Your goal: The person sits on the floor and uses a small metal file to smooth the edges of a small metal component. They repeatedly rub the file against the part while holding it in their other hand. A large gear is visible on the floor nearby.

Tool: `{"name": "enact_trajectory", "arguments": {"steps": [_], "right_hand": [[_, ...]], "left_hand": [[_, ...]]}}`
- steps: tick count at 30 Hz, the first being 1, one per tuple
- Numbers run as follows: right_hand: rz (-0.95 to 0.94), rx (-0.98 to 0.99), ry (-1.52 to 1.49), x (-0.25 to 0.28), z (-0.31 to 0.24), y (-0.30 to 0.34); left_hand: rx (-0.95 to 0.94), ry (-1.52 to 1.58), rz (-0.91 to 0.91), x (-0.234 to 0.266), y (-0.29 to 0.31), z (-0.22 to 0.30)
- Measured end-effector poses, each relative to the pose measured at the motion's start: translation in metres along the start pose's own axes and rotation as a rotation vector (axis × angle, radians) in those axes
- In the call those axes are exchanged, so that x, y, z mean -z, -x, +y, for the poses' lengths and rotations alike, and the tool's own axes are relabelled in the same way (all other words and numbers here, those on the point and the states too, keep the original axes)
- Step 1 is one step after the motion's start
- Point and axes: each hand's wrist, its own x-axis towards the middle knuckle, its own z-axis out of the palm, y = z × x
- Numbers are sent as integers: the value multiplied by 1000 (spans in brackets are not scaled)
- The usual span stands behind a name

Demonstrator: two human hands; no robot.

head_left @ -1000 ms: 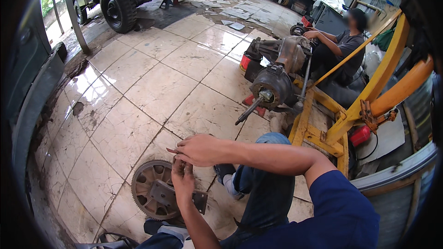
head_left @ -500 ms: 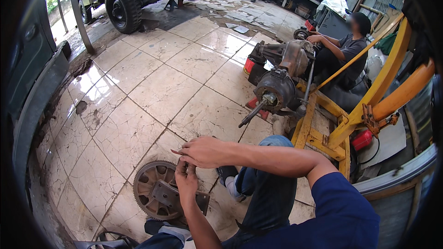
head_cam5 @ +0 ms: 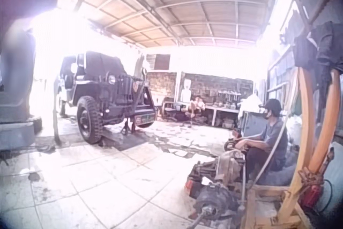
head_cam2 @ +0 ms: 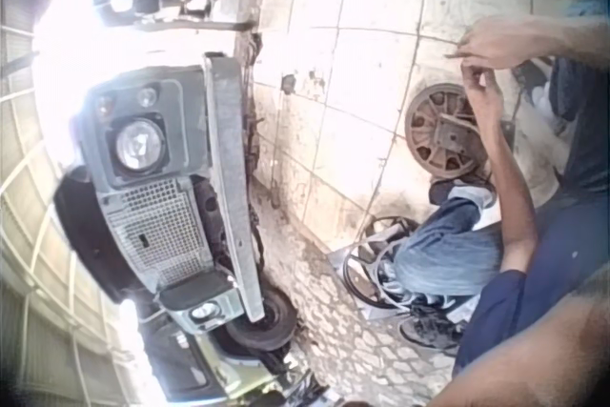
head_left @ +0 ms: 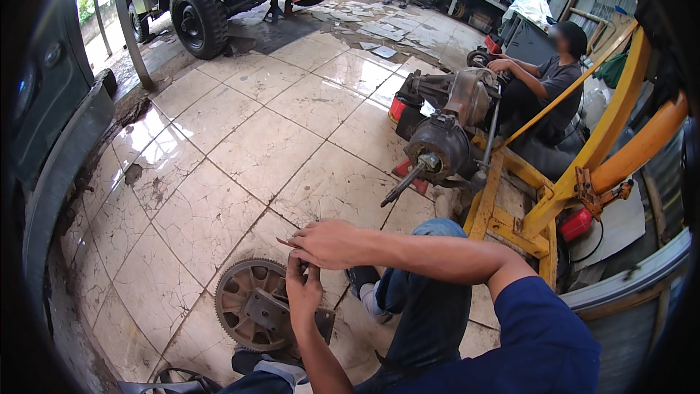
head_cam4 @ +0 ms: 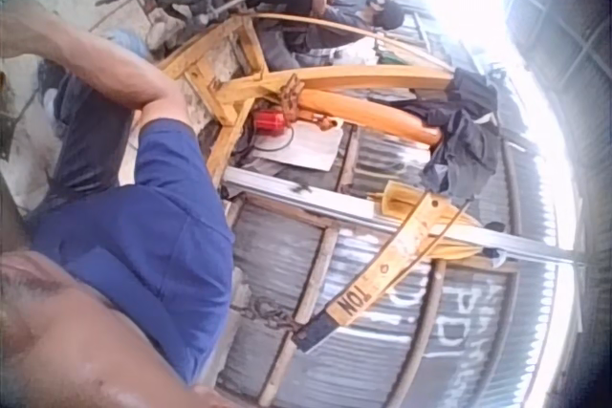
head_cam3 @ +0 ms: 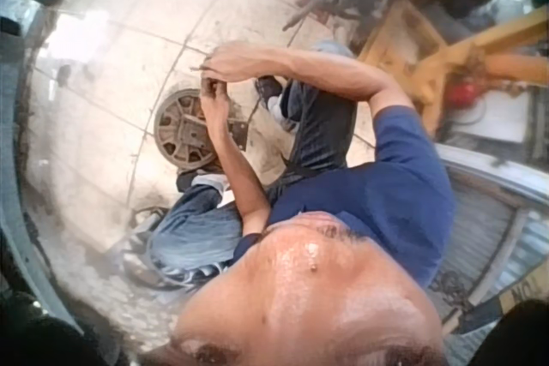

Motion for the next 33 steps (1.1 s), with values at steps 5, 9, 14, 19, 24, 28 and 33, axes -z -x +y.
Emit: {"name": "enact_trajectory", "arguments": {"steps": [5,9,14,19,24,28,33], "right_hand": [[10,-3,-10,1,0,-2],[-1,-7,-55,-1,6,-2],[23,14,-53,-4,2,-2],[-61,19,-57,-1,4,-4],[-16,-4,-98,-1,2,-2],[204,125,-88,-18,15,0],[122,59,-113,-11,4,-7]], "left_hand": [[-111,36,38,2,-2,-10],[-36,36,0,2,-3,1],[82,117,62,3,-1,1],[-54,-33,2,0,-1,1],[29,22,-7,3,-1,-6],[66,46,17,-5,-3,0],[45,162,32,-1,0,7]]}}
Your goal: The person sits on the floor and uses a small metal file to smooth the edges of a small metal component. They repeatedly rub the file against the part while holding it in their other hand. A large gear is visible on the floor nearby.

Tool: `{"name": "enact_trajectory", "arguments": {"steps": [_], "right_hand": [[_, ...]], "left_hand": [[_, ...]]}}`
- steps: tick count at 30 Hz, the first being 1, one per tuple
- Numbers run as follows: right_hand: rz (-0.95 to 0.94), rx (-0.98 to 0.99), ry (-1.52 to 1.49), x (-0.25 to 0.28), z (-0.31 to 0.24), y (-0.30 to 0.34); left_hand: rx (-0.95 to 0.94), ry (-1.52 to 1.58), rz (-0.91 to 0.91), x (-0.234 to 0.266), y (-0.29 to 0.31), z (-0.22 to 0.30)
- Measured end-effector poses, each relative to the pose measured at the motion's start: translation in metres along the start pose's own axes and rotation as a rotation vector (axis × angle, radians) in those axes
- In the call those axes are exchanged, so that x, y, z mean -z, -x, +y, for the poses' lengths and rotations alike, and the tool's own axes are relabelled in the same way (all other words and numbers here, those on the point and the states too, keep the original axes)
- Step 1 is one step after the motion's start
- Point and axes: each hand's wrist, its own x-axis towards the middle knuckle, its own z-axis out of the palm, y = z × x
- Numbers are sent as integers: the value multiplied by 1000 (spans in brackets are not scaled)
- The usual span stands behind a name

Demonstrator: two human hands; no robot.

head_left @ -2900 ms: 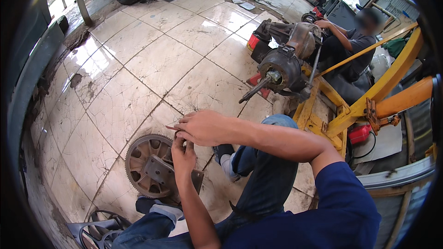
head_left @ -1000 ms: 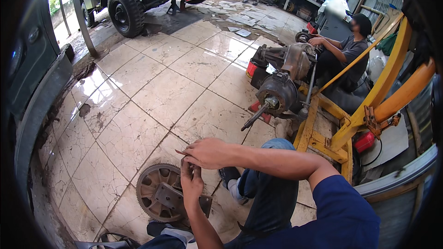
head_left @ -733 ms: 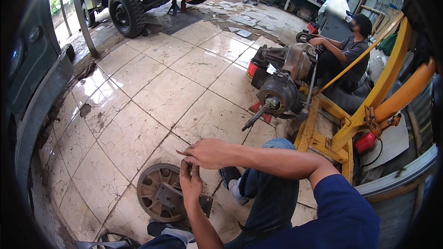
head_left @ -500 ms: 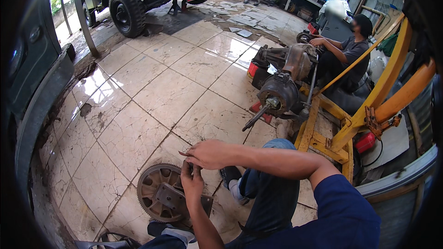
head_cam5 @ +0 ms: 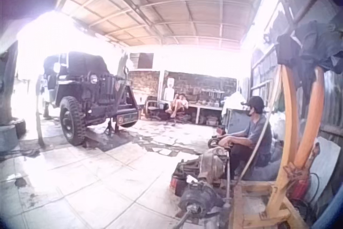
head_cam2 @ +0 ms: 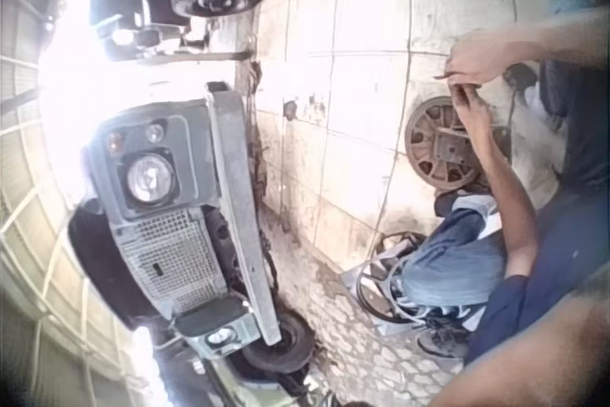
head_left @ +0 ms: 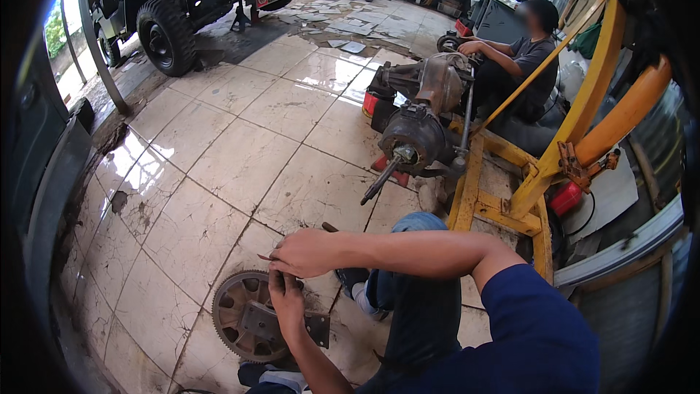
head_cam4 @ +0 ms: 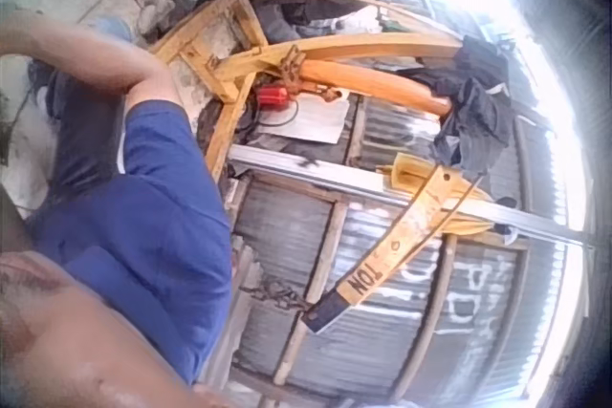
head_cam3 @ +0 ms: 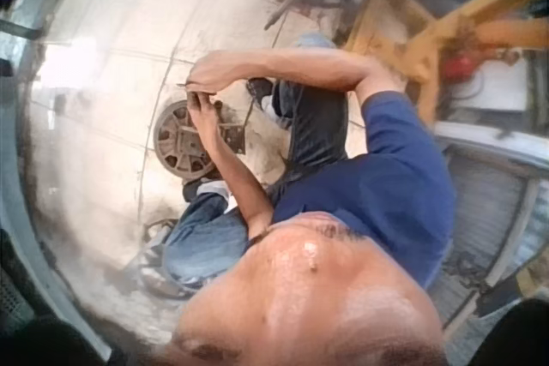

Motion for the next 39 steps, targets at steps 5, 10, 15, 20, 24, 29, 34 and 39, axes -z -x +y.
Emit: {"name": "enact_trajectory", "arguments": {"steps": [5,10,15,20,24,29,34,39], "right_hand": [[102,-3,-44,-4,7,9],[-89,-67,5,4,1,5],[-41,-3,76,6,-10,6],[-208,-115,50,21,-16,0],[-96,-30,92,6,-6,5],[-174,-109,33,10,-4,-2],[-130,-63,51,11,-15,3],[-182,-130,-14,15,-16,0]], "left_hand": [[47,-155,-27,2,-3,9],[-143,-340,-36,0,1,-2],[24,-193,64,2,-2,-5],[-95,-271,78,-5,-4,-11],[-145,-333,151,-7,-5,-8],[-263,-446,167,-21,-1,-9],[-66,-345,196,-4,-3,-8],[-83,-395,141,-12,0,-17]]}}
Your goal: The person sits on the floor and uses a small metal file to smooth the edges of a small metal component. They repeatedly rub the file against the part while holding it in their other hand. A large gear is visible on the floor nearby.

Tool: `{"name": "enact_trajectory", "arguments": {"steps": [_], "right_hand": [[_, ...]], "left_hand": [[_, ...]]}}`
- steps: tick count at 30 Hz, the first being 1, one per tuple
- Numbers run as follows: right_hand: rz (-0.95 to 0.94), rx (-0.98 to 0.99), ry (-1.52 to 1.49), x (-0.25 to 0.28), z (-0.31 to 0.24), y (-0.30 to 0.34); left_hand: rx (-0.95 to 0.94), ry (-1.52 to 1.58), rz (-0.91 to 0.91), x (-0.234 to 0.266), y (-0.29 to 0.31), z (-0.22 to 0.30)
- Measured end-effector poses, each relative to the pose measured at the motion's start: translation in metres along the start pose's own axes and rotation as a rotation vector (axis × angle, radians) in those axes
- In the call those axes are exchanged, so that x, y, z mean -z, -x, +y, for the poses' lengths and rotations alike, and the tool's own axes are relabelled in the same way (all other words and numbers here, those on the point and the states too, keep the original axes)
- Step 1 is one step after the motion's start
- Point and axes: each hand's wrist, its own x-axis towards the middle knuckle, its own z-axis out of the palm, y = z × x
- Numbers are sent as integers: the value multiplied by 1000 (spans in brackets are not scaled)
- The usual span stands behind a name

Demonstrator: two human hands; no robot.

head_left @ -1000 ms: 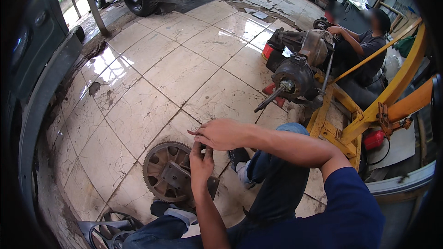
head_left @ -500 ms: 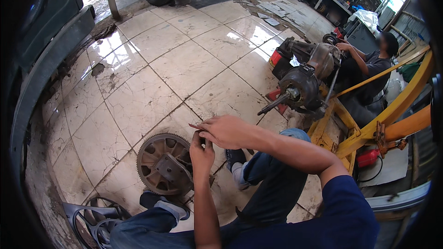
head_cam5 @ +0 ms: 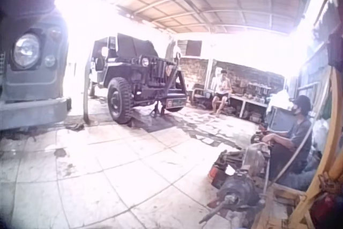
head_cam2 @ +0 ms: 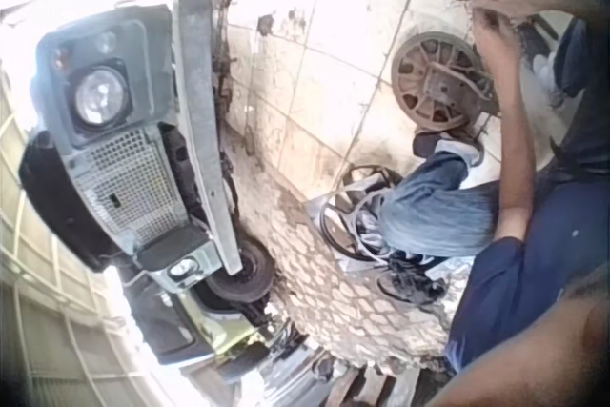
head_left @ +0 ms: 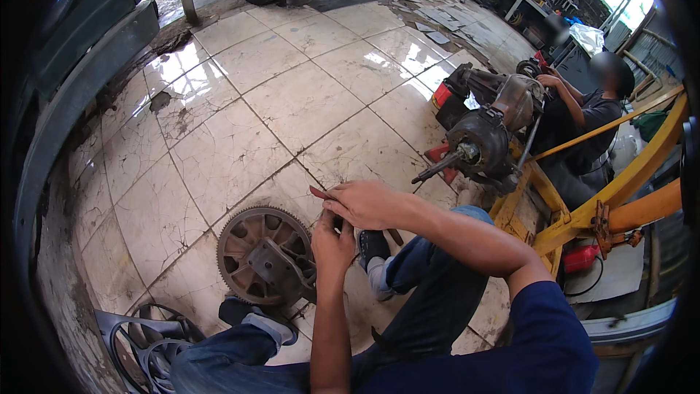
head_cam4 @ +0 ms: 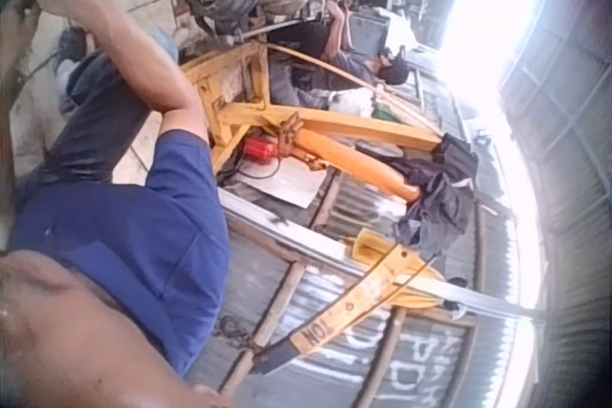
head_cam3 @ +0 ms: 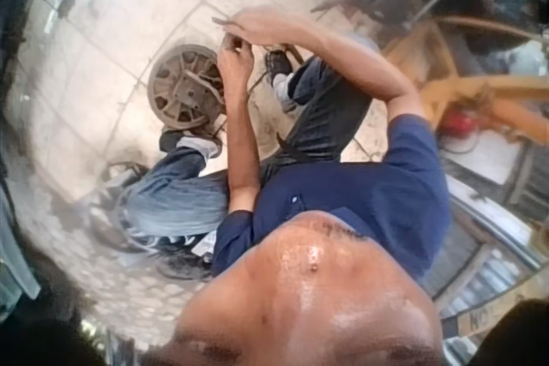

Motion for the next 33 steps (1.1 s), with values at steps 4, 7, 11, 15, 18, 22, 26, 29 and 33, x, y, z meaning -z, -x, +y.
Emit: {"name": "enact_trajectory", "arguments": {"steps": [4,7,11,15,18,22,26,29,33], "right_hand": [[196,156,31,-19,9,0],[0,21,22,-4,4,0],[4,-16,27,4,1,0],[213,130,95,-23,19,-4],[143,91,90,-13,17,-2],[278,191,106,-29,19,-3],[269,203,115,-34,24,-3],[166,132,114,-24,19,-7],[264,211,161,-29,18,1]], "left_hand": [[74,-19,3,18,-7,5],[-35,-46,15,15,2,16],[64,86,-100,18,-5,11],[59,97,-104,15,-8,0],[-114,74,-42,5,-4,-4],[4,78,-79,10,-7,-4],[68,138,-137,12,-4,-3],[-89,-2,-107,6,-1,-9],[145,143,-122,15,-7,-1]]}}
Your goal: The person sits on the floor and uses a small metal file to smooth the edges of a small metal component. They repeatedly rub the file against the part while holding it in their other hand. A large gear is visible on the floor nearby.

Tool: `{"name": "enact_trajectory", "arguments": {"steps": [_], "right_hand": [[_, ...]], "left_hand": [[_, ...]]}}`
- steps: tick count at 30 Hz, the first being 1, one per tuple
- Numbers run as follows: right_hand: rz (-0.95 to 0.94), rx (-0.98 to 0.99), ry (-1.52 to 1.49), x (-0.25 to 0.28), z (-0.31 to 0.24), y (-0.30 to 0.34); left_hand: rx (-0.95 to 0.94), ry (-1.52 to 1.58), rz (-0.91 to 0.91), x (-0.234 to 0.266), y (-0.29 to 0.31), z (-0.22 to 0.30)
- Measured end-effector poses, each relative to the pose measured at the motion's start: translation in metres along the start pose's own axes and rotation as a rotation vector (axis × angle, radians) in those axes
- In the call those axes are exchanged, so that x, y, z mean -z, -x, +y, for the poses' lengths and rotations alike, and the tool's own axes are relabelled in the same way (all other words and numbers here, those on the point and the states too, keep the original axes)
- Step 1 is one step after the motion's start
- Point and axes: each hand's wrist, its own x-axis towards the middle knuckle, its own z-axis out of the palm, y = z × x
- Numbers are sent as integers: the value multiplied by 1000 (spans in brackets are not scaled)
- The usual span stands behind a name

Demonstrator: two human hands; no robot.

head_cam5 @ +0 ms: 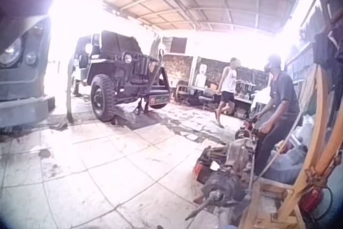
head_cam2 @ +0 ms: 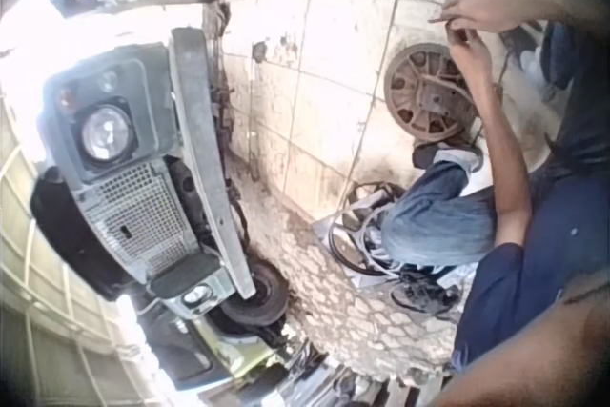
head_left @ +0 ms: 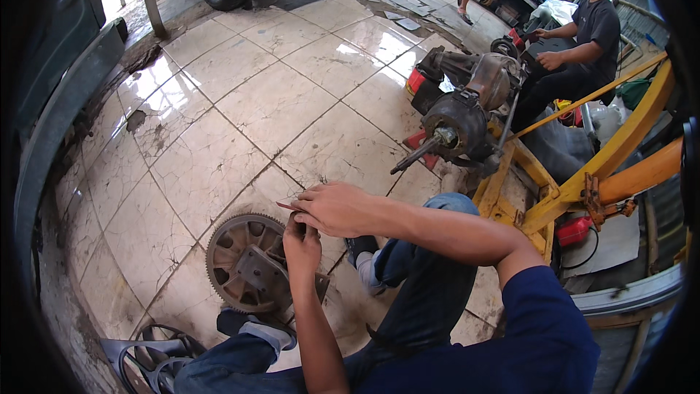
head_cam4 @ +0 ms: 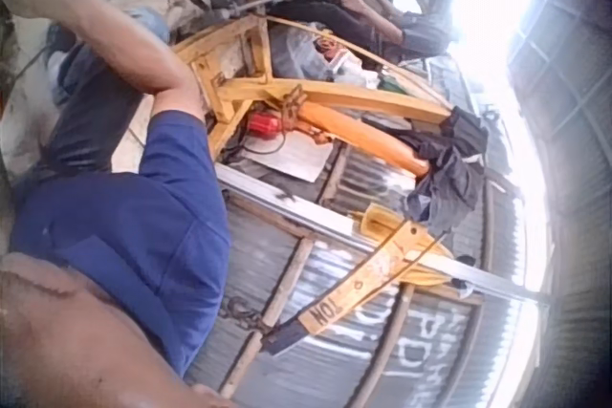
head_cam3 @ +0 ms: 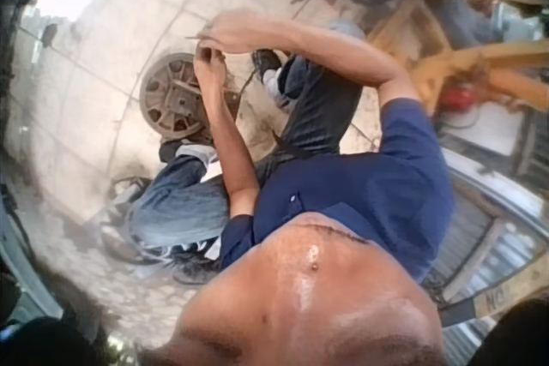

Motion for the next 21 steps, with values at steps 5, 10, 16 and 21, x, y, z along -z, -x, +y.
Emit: {"name": "enact_trajectory", "arguments": {"steps": [5,10,16,21], "right_hand": [[-258,-121,14,22,-1,-11],[-165,-94,0,13,-1,-11],[-198,-150,-47,26,-7,-8],[-181,-119,-67,28,-10,-9]], "left_hand": [[-77,-26,-3,-10,0,-13],[-131,93,-46,-1,-5,-12],[-203,-18,-14,-21,10,-3],[-44,76,16,-10,2,0]]}}
